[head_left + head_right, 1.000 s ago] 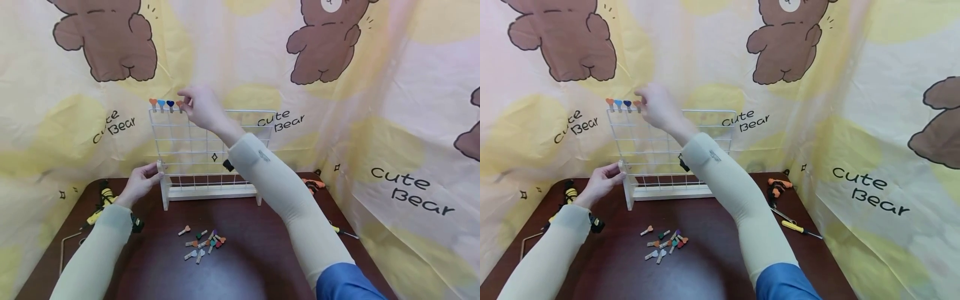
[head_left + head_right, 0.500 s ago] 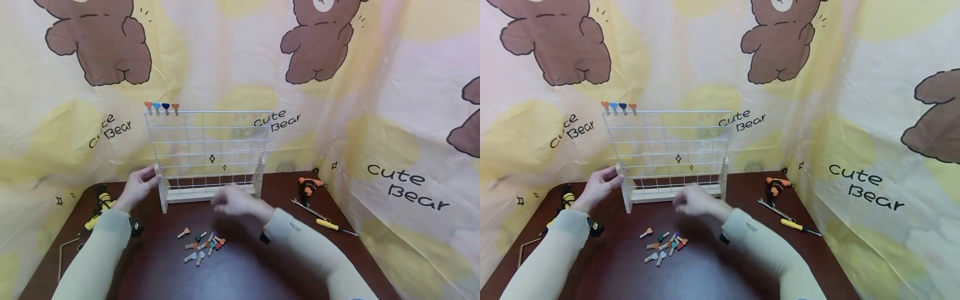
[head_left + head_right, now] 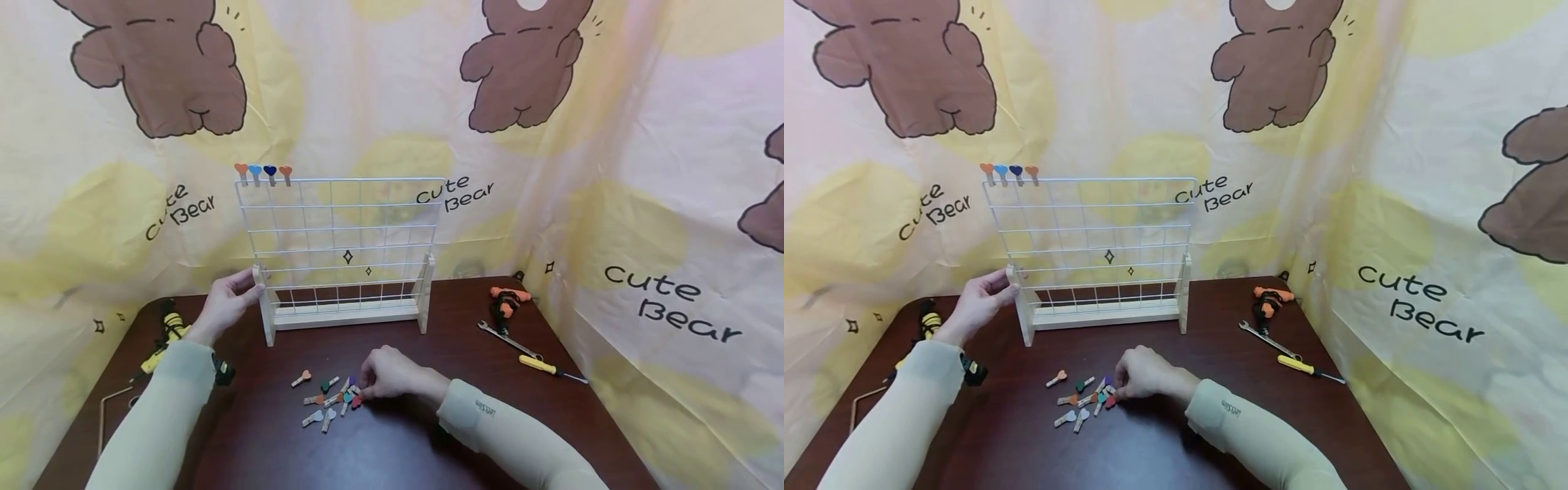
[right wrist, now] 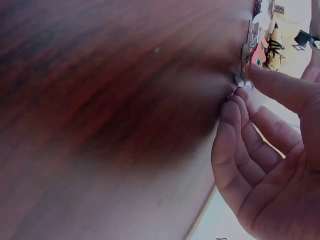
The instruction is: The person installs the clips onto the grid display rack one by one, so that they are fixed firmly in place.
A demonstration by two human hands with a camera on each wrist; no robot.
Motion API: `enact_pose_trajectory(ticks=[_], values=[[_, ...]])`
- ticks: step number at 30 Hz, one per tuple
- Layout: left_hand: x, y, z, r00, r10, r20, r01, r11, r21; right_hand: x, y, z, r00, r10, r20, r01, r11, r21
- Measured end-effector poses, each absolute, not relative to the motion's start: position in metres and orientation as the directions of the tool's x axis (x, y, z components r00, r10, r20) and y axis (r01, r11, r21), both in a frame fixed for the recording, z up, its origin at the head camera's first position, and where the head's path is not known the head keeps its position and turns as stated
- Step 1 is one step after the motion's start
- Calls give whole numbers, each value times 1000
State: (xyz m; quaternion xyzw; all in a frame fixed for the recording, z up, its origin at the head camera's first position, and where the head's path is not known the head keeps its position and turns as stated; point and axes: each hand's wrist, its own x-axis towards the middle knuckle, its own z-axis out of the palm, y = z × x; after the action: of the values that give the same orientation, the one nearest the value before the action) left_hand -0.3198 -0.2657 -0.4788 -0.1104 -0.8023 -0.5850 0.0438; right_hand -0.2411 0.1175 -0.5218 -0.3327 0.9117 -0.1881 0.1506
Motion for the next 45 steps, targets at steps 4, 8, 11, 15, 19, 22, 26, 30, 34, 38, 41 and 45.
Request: enact_pose_trajectory(ticks=[4, 8, 11, 15, 19, 22, 26, 30, 34, 38, 41, 45], values=[[-320, -265, -478, -973, 119, 199, 227, 308, 924, -239, 121, -521, -724, -674, -145, -564, 700, -438], [-320, -264, -477, -973, 115, 200, 226, 315, 922, -242, 127, -514, -735, -670, -104, -515, 651, -558], [-320, -264, -477, -973, 118, 200, 227, 308, 924, -249, 130, -498, -740, -671, -50, -490, 588, -644], [-319, -264, -476, -973, 120, 198, 225, 287, 931, -261, 130, -463, -730, -683, 27, -520, 530, -669], [-320, -265, -478, -973, 123, 196, 225, 302, 926, -274, 123, -415, -740, -666, 88, -539, 511, -669], [-322, -265, -479, -973, 128, 191, 221, 300, 928, -283, 115, -374, -763, -636, 117, -527, 507, -683], [-321, -265, -479, -974, 131, 185, 216, 282, 935, -299, 101, -317, -759, -601, 249, -585, 463, -666], [-321, -265, -478, -972, 130, 196, 225, 270, 936, -314, 85, -267, -744, -546, 385, -637, 404, -656], [-323, -266, -477, -970, 128, 204, 232, 270, 935, -331, 67, -231, -744, -503, 440, -641, 351, -682], [-324, -265, -477, -970, 134, 201, 230, 269, 935, -348, 51, -209, -671, -498, 549, -741, 432, -514], [-324, -266, -476, -971, 141, 193, 226, 273, 935, -357, 42, -200, -651, -508, 563, -750, 546, -374], [-323, -267, -476, -971, 142, 191, 225, 283, 932, -363, 32, -195, -666, -560, 493, -729, 631, -266]])
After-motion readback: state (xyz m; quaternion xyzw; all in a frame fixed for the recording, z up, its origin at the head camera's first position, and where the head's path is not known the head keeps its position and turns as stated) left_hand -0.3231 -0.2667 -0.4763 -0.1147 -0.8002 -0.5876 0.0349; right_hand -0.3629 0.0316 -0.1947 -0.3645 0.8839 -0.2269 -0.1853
